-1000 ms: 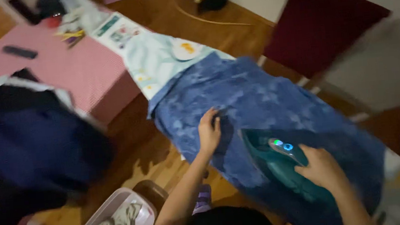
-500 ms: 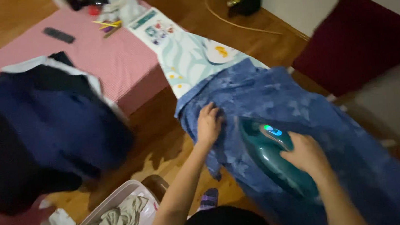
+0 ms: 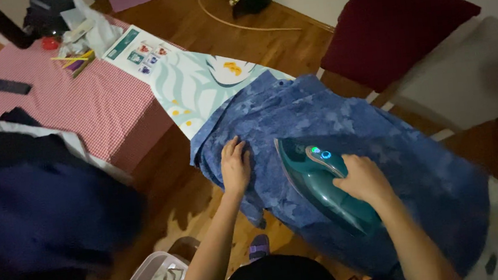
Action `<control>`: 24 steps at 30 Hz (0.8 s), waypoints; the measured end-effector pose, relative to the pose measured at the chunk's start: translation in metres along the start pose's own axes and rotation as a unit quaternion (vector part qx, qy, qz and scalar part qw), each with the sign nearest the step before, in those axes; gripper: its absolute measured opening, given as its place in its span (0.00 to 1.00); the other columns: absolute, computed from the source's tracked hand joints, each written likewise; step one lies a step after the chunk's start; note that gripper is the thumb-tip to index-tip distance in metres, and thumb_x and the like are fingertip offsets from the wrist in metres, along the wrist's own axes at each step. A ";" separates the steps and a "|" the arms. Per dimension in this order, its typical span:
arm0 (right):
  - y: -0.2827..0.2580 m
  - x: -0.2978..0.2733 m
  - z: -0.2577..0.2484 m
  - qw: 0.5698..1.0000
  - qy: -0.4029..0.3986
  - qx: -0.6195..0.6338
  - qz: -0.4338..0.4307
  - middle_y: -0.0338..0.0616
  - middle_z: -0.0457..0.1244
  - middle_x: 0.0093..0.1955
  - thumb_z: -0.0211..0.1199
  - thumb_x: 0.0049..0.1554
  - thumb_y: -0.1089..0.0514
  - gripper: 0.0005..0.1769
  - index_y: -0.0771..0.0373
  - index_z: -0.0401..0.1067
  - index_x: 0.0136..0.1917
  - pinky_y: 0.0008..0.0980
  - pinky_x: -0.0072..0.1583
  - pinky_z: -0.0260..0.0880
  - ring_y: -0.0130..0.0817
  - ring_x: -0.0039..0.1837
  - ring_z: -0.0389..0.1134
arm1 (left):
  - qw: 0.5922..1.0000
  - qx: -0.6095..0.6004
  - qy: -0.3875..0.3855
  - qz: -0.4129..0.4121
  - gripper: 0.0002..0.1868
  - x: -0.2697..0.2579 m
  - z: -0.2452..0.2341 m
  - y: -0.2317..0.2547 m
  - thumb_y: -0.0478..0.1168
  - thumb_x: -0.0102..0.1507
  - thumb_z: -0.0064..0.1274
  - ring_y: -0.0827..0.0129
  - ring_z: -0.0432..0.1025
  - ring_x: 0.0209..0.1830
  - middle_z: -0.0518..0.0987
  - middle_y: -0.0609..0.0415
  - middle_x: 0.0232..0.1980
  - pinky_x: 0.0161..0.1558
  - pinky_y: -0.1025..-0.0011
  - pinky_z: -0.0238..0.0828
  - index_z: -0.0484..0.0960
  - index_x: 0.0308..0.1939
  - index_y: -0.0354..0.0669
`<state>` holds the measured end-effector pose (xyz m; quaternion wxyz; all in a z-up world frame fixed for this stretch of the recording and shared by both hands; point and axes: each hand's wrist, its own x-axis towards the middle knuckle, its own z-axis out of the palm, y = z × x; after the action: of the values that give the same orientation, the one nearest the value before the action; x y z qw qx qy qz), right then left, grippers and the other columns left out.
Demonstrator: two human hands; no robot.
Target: Ironing a blue patterned garment on an ironing board.
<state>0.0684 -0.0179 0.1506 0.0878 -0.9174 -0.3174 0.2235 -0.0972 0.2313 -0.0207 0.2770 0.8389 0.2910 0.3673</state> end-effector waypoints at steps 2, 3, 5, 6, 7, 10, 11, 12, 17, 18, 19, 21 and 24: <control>0.020 -0.009 0.004 1.000 0.025 0.006 0.001 0.60 0.71 0.48 0.75 0.42 0.53 0.24 0.65 0.76 0.51 0.49 0.56 0.73 0.57 0.53 0.73 | 1.000 0.008 -0.006 0.009 0.16 0.000 0.004 -0.001 0.35 0.62 0.56 0.43 0.68 0.67 0.76 0.39 0.66 0.69 0.55 0.63 0.82 0.53 0.33; 0.030 -0.014 0.007 0.999 0.048 0.010 -0.002 0.61 0.70 0.48 0.76 0.41 0.54 0.26 0.66 0.75 0.52 0.50 0.55 0.72 0.58 0.52 0.73 | 1.000 0.020 -0.009 0.016 0.17 0.000 0.006 -0.001 0.34 0.61 0.56 0.43 0.68 0.67 0.75 0.38 0.66 0.69 0.54 0.63 0.81 0.54 0.32; 0.033 -0.027 0.001 0.999 0.019 0.011 0.037 0.59 0.71 0.47 0.75 0.42 0.53 0.24 0.65 0.76 0.51 0.49 0.55 0.73 0.56 0.51 0.75 | 0.999 0.027 -0.016 0.028 0.18 0.000 0.010 0.000 0.35 0.62 0.56 0.43 0.67 0.67 0.75 0.39 0.67 0.71 0.52 0.61 0.81 0.55 0.33; 0.034 -0.034 -0.002 0.997 -0.012 0.012 0.075 0.58 0.73 0.45 0.73 0.44 0.53 0.22 0.64 0.76 0.50 0.48 0.56 0.75 0.53 0.50 0.76 | 0.998 0.037 -0.021 0.040 0.18 0.000 0.012 0.000 0.35 0.62 0.56 0.43 0.67 0.68 0.75 0.39 0.67 0.72 0.50 0.59 0.81 0.55 0.33; 0.034 -0.036 -0.001 0.997 -0.011 0.013 0.076 0.58 0.73 0.45 0.73 0.44 0.53 0.22 0.64 0.76 0.50 0.48 0.56 0.75 0.53 0.50 0.76 | 0.998 0.036 -0.022 0.041 0.18 -0.001 0.015 0.002 0.35 0.62 0.56 0.43 0.67 0.68 0.75 0.39 0.67 0.72 0.50 0.59 0.81 0.55 0.33; 0.036 -0.036 0.002 0.997 -0.008 0.034 0.074 0.58 0.73 0.44 0.73 0.44 0.53 0.22 0.65 0.76 0.50 0.47 0.56 0.75 0.53 0.50 0.77 | 0.997 0.032 -0.045 0.048 0.20 -0.001 0.024 0.008 0.36 0.61 0.56 0.44 0.66 0.69 0.74 0.39 0.68 0.73 0.47 0.56 0.81 0.57 0.34; 0.036 -0.032 0.004 0.999 0.011 0.022 0.041 0.58 0.72 0.46 0.73 0.42 0.52 0.23 0.65 0.76 0.49 0.48 0.57 0.74 0.54 0.52 0.75 | 0.997 0.027 -0.053 0.045 0.20 -0.001 0.028 0.010 0.37 0.62 0.56 0.45 0.66 0.70 0.74 0.40 0.68 0.73 0.47 0.55 0.80 0.57 0.35; 0.035 -0.030 0.007 0.999 0.030 0.010 0.009 0.59 0.71 0.47 0.74 0.41 0.52 0.24 0.64 0.77 0.49 0.48 0.58 0.73 0.56 0.54 0.74 | 0.997 0.021 -0.061 0.042 0.20 -0.002 0.031 0.011 0.38 0.62 0.56 0.46 0.66 0.70 0.74 0.41 0.69 0.73 0.47 0.55 0.80 0.58 0.36; 0.003 -0.002 0.015 0.996 0.086 -0.001 -0.037 0.63 0.69 0.51 0.74 0.41 0.51 0.29 0.67 0.74 0.53 0.50 0.58 0.71 0.59 0.55 0.71 | 0.994 0.048 -0.089 0.049 0.24 0.005 0.035 0.010 0.41 0.63 0.56 0.48 0.64 0.72 0.73 0.44 0.71 0.74 0.48 0.53 0.78 0.63 0.38; -0.018 -0.004 0.004 0.999 0.032 -0.016 0.009 0.61 0.70 0.52 0.72 0.44 0.50 0.24 0.65 0.75 0.50 0.49 0.59 0.71 0.57 0.57 0.72 | 0.991 0.069 -0.101 0.049 0.26 0.010 0.034 0.010 0.42 0.63 0.57 0.49 0.63 0.73 0.72 0.44 0.72 0.74 0.47 0.51 0.76 0.65 0.38; -0.019 0.000 0.005 0.999 0.033 -0.015 0.009 0.61 0.70 0.52 0.72 0.44 0.50 0.24 0.65 0.75 0.50 0.49 0.59 0.71 0.57 0.57 0.72 | 0.991 0.069 -0.101 0.050 0.26 0.018 0.032 0.010 0.42 0.63 0.57 0.49 0.63 0.73 0.72 0.44 0.72 0.74 0.47 0.51 0.76 0.65 0.38; -0.023 0.010 0.008 0.999 0.040 -0.028 -0.005 0.61 0.69 0.53 0.72 0.45 0.51 0.23 0.66 0.74 0.50 0.50 0.59 0.71 0.58 0.57 0.71 | 0.989 0.110 -0.072 0.061 0.32 0.036 0.028 0.011 0.45 0.58 0.60 0.48 0.63 0.70 0.71 0.41 0.70 0.69 0.46 0.52 0.75 0.65 0.38; -0.012 0.001 0.008 0.999 0.036 -0.007 0.013 0.60 0.70 0.52 0.72 0.45 0.51 0.23 0.64 0.75 0.50 0.50 0.59 0.72 0.57 0.56 0.72 | 0.992 0.116 -0.035 0.043 0.30 0.061 0.024 0.016 0.47 0.55 0.63 0.48 0.67 0.61 0.75 0.41 0.60 0.60 0.49 0.61 0.78 0.59 0.40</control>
<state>0.0588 -0.0075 0.1470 0.0900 -0.9294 -0.3040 0.1890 -0.0397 0.2566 0.0045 0.1716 0.8894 0.2857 0.3129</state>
